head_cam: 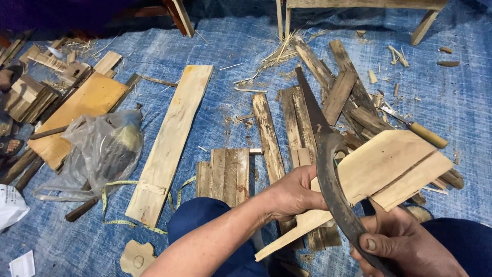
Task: Shaping and marking a piece of wood using a large curved blade, a pencil, and a hammer with a punch tool.
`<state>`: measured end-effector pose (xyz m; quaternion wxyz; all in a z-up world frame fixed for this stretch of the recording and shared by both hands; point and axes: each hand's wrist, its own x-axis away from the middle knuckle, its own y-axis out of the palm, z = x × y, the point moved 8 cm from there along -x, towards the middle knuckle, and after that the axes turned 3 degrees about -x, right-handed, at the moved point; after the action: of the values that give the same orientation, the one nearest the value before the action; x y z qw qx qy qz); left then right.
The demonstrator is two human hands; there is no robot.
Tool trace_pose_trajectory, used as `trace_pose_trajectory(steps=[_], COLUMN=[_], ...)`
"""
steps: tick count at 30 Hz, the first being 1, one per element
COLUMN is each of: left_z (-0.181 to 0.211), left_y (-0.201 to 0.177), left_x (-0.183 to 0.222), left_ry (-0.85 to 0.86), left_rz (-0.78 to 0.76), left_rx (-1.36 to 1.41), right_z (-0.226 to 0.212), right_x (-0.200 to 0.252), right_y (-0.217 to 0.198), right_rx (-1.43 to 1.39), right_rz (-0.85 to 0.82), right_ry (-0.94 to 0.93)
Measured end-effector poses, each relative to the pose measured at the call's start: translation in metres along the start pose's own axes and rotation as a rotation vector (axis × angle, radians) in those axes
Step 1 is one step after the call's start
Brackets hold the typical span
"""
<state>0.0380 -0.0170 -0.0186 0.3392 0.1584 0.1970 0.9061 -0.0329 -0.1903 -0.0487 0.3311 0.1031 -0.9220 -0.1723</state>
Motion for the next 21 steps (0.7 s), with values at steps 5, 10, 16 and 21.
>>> trace_pose_trajectory(steps=[5, 10, 16, 21], left_z=[0.001, 0.002, -0.001, 0.015], left_y=[0.000, 0.000, 0.000, 0.010], left_x=[-0.001, 0.000, -0.003, 0.005], left_ry=[0.004, 0.011, 0.000, 0.056], left_rz=[-0.025, -0.044, -0.076, -0.127], left_rx=[0.001, 0.030, 0.028, 0.001], right_z=[0.002, 0.000, -0.003, 0.005], right_x=[0.000, -0.002, 0.000, -0.001], right_y=[-0.003, -0.003, 0.004, -0.004], right_rx=[0.010, -0.004, -0.033, -0.079], right_rz=[-0.008, -0.096, -0.167, -0.131], right_ry=[-0.034, -0.077, -0.137, -0.094])
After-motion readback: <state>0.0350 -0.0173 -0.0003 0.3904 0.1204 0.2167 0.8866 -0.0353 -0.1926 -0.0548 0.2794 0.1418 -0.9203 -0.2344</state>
